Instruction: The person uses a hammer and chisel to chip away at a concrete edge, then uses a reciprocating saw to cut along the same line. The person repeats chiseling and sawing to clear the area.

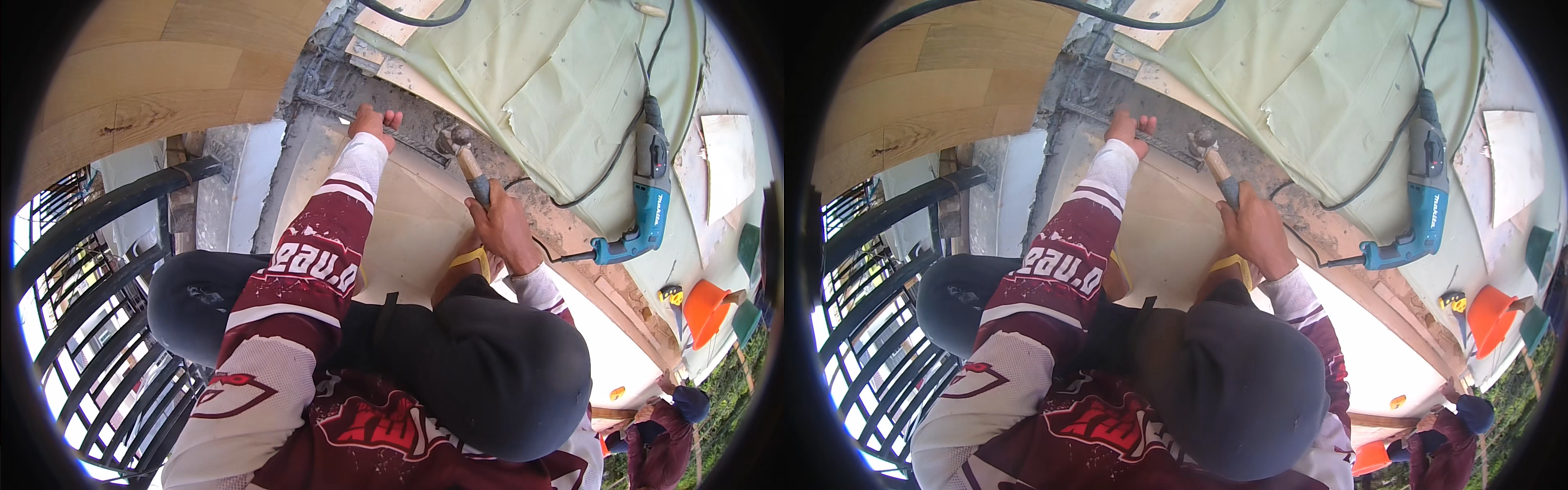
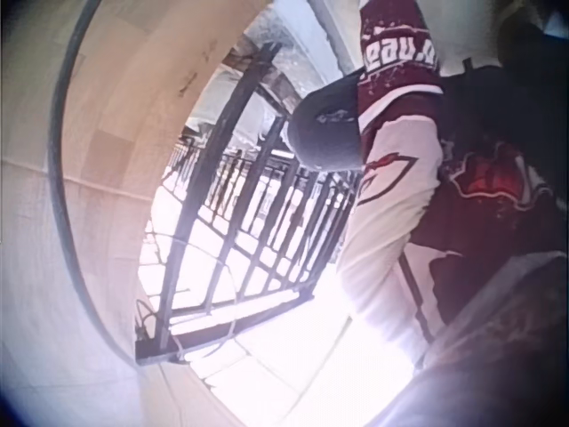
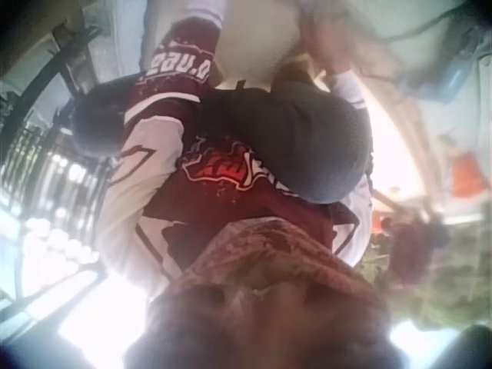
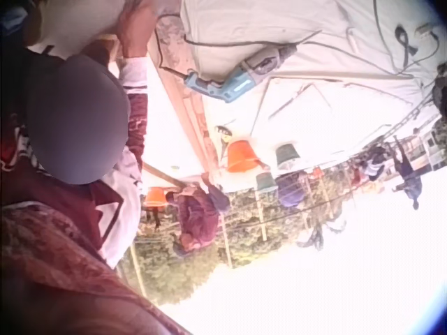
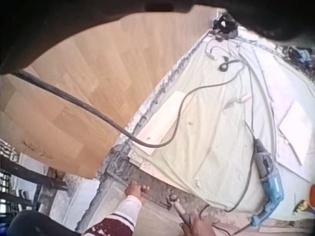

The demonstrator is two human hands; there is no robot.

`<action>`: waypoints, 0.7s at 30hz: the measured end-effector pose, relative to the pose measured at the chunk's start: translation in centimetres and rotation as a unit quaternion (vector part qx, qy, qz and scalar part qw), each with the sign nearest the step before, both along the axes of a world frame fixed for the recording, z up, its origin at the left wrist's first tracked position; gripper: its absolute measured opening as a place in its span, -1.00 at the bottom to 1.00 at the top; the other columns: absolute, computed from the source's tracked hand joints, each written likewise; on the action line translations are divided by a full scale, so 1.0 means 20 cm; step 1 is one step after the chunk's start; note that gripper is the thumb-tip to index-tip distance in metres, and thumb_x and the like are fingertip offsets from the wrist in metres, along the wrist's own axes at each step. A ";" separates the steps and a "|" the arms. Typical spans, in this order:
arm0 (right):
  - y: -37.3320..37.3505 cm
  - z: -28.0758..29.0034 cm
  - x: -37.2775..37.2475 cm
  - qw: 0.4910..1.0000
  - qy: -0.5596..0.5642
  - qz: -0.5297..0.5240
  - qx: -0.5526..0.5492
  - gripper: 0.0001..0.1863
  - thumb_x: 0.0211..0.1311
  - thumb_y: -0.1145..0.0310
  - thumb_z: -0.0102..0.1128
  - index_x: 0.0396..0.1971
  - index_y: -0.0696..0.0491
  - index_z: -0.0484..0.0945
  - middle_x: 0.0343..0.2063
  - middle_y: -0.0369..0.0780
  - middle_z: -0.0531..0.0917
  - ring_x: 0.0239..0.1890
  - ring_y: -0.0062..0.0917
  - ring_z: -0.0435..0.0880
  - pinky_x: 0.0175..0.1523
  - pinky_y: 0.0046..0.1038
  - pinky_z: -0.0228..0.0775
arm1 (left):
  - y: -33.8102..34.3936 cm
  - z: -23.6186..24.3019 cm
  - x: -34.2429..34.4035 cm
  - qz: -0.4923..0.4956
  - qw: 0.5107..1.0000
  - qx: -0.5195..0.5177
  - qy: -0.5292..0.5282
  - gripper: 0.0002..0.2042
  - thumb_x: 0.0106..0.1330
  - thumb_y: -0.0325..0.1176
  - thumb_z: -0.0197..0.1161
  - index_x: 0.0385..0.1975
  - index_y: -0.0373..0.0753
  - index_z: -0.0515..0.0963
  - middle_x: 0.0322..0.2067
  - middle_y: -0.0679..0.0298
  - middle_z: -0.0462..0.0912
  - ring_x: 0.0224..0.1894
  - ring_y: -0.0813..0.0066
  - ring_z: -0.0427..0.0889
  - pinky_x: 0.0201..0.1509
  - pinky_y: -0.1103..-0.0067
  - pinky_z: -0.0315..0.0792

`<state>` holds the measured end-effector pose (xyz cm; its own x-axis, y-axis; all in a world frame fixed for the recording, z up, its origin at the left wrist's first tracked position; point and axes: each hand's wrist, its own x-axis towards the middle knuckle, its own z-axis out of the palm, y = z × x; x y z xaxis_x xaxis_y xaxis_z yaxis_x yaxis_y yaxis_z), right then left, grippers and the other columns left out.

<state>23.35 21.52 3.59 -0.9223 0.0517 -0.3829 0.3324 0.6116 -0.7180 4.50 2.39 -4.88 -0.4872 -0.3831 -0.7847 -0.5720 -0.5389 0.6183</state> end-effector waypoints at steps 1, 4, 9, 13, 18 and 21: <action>0.00 -0.02 0.02 1.000 -0.026 -0.001 -0.003 -0.67 0.29 0.25 0.25 -0.20 0.20 0.40 -0.60 0.11 0.58 -0.47 0.13 0.60 -0.37 -0.02 0.39 | 0.00 0.01 0.00 0.003 1.000 -0.012 -0.013 -0.71 0.50 -0.29 0.05 -0.13 -0.47 0.33 -0.37 0.12 0.42 -0.53 0.43 0.47 -0.44 0.49 0.66; -0.02 -0.04 0.10 0.998 -0.052 -0.038 -0.012 -0.67 0.30 0.23 0.24 -0.20 0.19 0.41 -0.59 0.10 0.60 -0.47 0.11 0.61 -0.36 -0.04 0.40 | 0.01 0.02 -0.01 0.020 0.998 -0.041 -0.030 -0.65 0.52 -0.27 0.04 0.01 -0.51 0.32 -0.36 0.06 0.48 -0.54 0.44 0.51 -0.47 0.55 0.65; -0.02 0.03 0.20 0.983 0.041 -0.138 -0.114 -0.69 0.30 0.28 0.26 -0.17 0.18 0.41 -0.61 0.04 0.59 -0.51 0.05 0.61 -0.40 -0.11 0.38 | 0.05 0.02 -0.04 -0.010 0.988 -0.114 -0.106 -0.59 0.55 -0.13 -0.03 -0.07 -0.49 0.36 -0.50 0.13 0.54 -0.59 0.37 0.55 -0.57 0.47 0.51; -0.01 -0.01 0.13 0.994 0.068 -0.055 -0.062 -0.68 0.30 0.27 0.26 -0.15 0.17 0.41 -0.61 0.04 0.59 -0.51 0.05 0.61 -0.41 -0.11 0.39 | 0.06 0.01 -0.04 -0.021 0.980 -0.145 -0.134 -0.54 0.56 -0.05 -0.07 -0.09 -0.48 0.36 -0.53 0.14 0.56 -0.64 0.33 0.54 -0.62 0.43 0.44; -0.06 -0.06 0.12 0.997 -0.006 -0.036 -0.064 -0.67 0.31 0.27 0.25 -0.11 0.17 0.41 -0.63 0.03 0.59 -0.53 0.06 0.61 -0.41 -0.08 0.39 | 0.07 0.00 -0.01 -0.012 0.976 -0.189 -0.111 -0.49 0.54 -0.02 -0.03 0.12 -0.43 0.33 -0.48 0.15 0.58 -0.58 0.32 0.57 -0.55 0.44 0.45; -0.07 -0.03 0.19 0.990 -0.045 -0.072 -0.112 -0.67 0.32 0.26 0.24 -0.11 0.17 0.41 -0.63 0.02 0.59 -0.54 0.04 0.62 -0.41 -0.09 0.38 | 0.10 -0.01 -0.02 -0.006 0.971 -0.184 -0.151 -0.54 0.54 -0.04 -0.04 0.09 -0.38 0.42 -0.39 0.13 0.64 -0.51 0.33 0.63 -0.25 0.37 0.56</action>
<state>27.11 20.19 2.89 -0.8729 0.0843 -0.4806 0.4738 0.3818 -0.7936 4.01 4.43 -5.17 -0.2626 -0.6604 -0.7035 -0.7620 -0.3053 0.5710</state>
